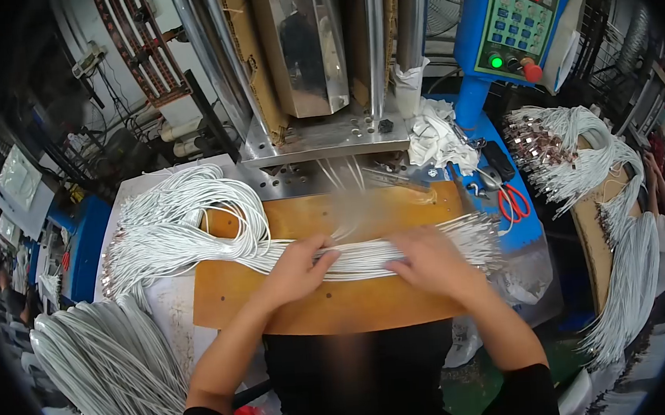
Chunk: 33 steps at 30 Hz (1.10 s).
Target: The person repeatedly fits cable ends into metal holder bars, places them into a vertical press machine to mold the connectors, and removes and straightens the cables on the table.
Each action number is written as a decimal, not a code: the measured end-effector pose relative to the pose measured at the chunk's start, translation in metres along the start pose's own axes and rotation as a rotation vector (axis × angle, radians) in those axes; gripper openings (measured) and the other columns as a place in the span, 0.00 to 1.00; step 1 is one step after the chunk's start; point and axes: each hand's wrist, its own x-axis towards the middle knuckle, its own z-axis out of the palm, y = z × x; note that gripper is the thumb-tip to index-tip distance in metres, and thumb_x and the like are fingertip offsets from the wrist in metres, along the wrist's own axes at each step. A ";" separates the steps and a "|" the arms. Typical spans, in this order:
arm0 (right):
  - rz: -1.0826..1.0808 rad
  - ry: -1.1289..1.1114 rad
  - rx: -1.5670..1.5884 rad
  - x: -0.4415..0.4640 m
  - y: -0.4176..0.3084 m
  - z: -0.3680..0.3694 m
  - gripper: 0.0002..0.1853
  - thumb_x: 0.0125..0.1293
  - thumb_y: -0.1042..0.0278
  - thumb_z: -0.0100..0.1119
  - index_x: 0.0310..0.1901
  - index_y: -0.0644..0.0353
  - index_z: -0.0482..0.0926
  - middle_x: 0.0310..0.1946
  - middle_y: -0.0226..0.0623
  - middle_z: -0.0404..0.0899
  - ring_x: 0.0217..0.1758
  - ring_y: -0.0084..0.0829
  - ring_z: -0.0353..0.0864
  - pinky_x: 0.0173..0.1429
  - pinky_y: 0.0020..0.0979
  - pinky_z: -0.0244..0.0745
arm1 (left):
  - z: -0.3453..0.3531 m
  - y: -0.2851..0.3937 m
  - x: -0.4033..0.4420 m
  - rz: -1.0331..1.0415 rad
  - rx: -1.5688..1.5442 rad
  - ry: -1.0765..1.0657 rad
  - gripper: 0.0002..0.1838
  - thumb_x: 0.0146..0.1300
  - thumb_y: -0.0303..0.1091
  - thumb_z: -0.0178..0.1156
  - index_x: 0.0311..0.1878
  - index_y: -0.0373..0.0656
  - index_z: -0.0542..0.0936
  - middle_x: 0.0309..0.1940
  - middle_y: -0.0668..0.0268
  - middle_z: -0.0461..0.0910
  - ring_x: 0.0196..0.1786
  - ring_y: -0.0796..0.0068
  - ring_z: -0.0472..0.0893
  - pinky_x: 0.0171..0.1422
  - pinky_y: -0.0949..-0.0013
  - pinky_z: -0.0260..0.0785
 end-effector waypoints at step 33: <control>-0.506 0.503 0.638 -0.008 -0.050 -0.172 0.29 0.66 0.56 0.63 0.66 0.56 0.72 0.63 0.47 0.73 0.66 0.39 0.74 0.66 0.41 0.68 | -0.133 0.157 -0.034 0.327 -0.949 0.129 0.31 0.68 0.45 0.61 0.64 0.46 0.57 0.14 0.78 0.64 0.12 0.88 0.59 0.18 0.79 0.51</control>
